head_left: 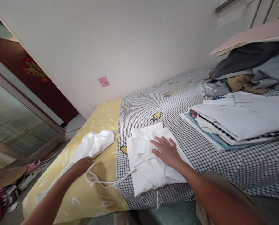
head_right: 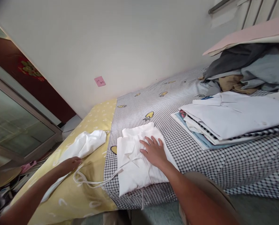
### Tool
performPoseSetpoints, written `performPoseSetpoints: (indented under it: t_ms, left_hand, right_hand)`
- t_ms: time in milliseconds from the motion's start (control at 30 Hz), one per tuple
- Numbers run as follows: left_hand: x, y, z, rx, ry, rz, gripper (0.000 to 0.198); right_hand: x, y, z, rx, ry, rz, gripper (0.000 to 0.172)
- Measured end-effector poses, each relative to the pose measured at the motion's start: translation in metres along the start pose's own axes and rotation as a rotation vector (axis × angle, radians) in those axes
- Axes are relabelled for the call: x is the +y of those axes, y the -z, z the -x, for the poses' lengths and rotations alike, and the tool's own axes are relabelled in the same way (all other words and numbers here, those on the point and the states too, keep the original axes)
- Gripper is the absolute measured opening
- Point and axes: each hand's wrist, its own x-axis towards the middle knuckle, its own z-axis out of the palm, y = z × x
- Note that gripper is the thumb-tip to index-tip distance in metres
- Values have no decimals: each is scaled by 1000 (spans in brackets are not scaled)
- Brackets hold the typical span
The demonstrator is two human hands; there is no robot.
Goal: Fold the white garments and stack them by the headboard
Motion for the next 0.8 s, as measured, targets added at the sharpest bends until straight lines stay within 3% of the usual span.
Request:
performPoseSetpoints:
  t_ms: [33,100,167,233,367,467,600,700,800]
  left_hand:
    - [8,-18,4,-141,10,-81,27]
    - [30,-52,14,-306,-7,-209,29]
    - [56,-80,29,-337,-102,-318,37]
    - [81,-103,46,-276,-274,-621,47]
    - [107,-139,74,-447,-307,-766,41]
    - [106,-153,80,-466,-259,-778,26]
    - [103,-154,71,-501,-151,-632,18]
    - [108,-153,65,-563,-52,-401,23]
    - [116,-156,65,-590,15,-159,21]
  right_hand:
    - [-2,2,-1,73,-11,-17,42]
    - [-10,7,-2,223,-16,-62,35]
    - [-19,14,-2,293,6,-143,31]
    - [-29,19,-3,268,-6,-236,26]
    - [-45,19,-3,77,-139,-211,32]
    - [-48,15,-5,-36,-184,-116,35]
    - [-40,12,-13,-40,-245,-134,14]
    - [-33,14,-19,21,-300,-316,16]
    - [-30,17,-20,166,-342,-560,26]
